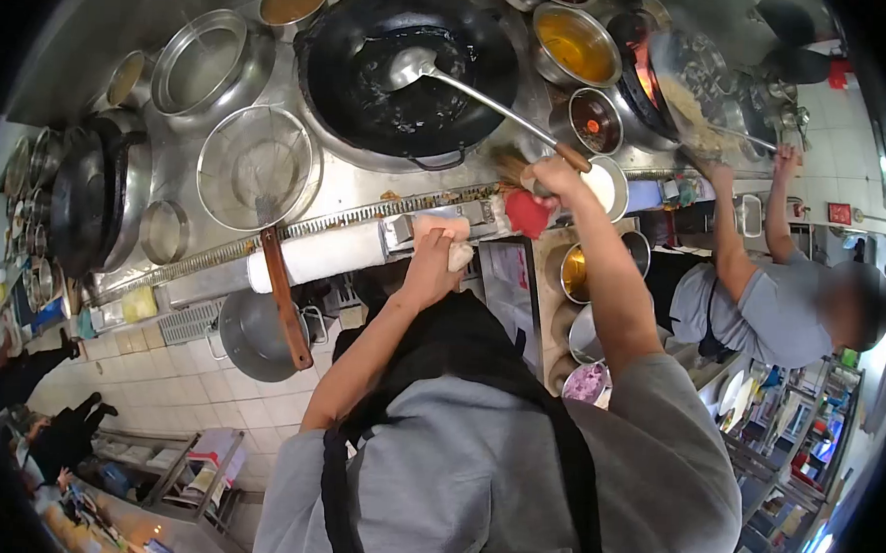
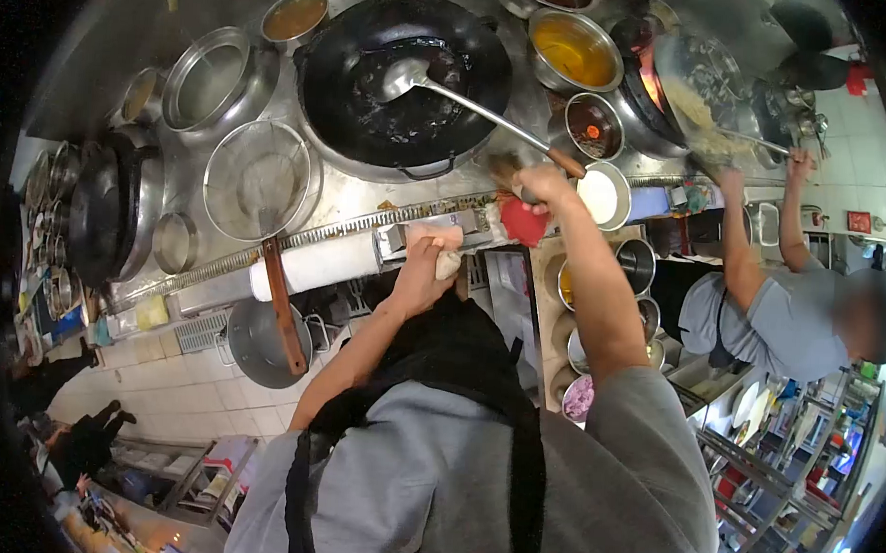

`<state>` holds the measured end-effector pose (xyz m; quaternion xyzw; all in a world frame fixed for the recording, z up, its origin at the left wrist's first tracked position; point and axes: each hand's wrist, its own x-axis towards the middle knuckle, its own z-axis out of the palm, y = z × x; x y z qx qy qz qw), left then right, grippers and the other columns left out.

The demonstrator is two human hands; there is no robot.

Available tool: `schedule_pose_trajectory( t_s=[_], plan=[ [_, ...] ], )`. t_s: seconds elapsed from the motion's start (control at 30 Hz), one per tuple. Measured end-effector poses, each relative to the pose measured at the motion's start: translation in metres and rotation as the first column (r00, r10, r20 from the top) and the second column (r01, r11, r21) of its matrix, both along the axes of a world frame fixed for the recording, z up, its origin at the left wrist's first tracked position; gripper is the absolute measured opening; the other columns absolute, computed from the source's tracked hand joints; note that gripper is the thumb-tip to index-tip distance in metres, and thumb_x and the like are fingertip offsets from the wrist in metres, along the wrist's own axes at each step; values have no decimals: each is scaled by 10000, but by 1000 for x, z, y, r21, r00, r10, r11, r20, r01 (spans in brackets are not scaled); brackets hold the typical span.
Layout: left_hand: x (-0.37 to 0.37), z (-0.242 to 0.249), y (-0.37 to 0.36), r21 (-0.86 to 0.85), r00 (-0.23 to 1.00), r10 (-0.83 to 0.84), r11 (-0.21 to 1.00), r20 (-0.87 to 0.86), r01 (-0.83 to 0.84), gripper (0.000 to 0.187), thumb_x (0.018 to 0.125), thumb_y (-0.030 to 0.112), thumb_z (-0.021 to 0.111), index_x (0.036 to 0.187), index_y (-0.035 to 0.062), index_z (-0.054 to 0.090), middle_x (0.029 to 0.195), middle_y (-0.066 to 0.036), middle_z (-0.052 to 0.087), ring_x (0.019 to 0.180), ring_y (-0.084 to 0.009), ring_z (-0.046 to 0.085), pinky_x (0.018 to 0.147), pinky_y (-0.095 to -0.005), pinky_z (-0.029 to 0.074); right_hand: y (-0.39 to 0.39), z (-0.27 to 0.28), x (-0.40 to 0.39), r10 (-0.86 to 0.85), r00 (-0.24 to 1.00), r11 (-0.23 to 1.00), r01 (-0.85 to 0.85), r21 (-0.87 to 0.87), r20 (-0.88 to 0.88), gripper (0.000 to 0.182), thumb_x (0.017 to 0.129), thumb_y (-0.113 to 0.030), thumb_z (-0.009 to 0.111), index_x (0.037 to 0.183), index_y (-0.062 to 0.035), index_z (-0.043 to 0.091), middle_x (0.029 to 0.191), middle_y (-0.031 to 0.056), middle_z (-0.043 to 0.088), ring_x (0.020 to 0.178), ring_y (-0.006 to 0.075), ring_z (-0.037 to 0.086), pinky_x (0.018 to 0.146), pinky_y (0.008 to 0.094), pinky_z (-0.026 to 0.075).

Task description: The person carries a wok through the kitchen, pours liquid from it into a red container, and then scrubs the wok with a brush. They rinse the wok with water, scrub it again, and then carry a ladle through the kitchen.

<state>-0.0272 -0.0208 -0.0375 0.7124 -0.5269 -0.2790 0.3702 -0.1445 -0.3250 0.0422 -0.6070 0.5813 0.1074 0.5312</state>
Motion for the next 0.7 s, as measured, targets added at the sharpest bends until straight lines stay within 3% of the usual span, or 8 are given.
schedule_pose_trajectory(
  t_s=[0.1,0.2,0.3,0.37,0.43,0.53,0.63,0.7],
  plan=[
    [23,35,33,-2,966,-7,1000,-259,7,520,821,128,787,1285,-23,606,1254,-181,573,1228,-393,564,1066,-435,473,3,40,28,-78,997,989,80,125,-22,208,926,-223,645,924,-18,681,672,108,654,444,163,566,344,286,376],
    [49,64,66,91,920,36,996,-391,-1,515,836,189,807,1289,18,632,1308,-175,571,1238,-380,577,1067,-435,477,18,36,66,-106,953,986,65,-153,-283,238,936,-252,631,972,-17,645,652,95,630,437,148,539,337,249,346],
    [66,50,93,127,912,44,992,-408,9,527,845,214,806,1298,15,626,1326,-181,574,1242,-385,581,1063,-432,479,17,5,73,-277,948,960,279,-11,-153,292,944,-291,618,1019,-10,598,667,111,617,435,138,517,335,219,323],
    [78,50,107,137,891,66,991,-450,-5,538,846,229,809,1299,9,622,1316,-181,582,1233,-389,589,1057,-431,484,-15,9,70,-352,919,827,393,402,-176,320,947,-327,614,1014,-16,578,680,138,597,440,131,502,332,207,308],
    [90,52,117,155,870,89,988,-486,-15,545,846,239,810,1298,2,619,1304,-182,590,1222,-391,597,1048,-431,489,-18,28,77,-360,912,856,406,321,-196,304,944,-314,603,993,-15,579,678,112,583,456,127,500,342,222,326],
    [103,50,132,171,853,108,985,-511,-22,548,845,244,808,1295,-5,618,1286,-184,599,1208,-391,606,1033,-431,497,-1,3,78,-326,937,939,306,-156,-125,226,956,-250,535,931,-26,543,624,85,530,434,141,485,343,262,359],
    [119,43,134,128,858,98,991,-505,-38,546,845,249,806,1289,-9,621,1273,-184,603,1204,-392,607,1022,-430,502,-1,-20,77,-445,846,845,506,176,-295,265,941,-281,575,930,-17,573,691,106,584,459,130,501,379,264,384],
    [124,40,139,143,847,82,990,-526,-7,543,844,254,804,1282,-12,624,1267,-184,604,1198,-392,608,1012,-430,505,2,-10,62,-408,900,865,435,250,-152,274,950,-280,578,927,-7,586,684,91,579,467,102,497,359,205,356]
  ],
)
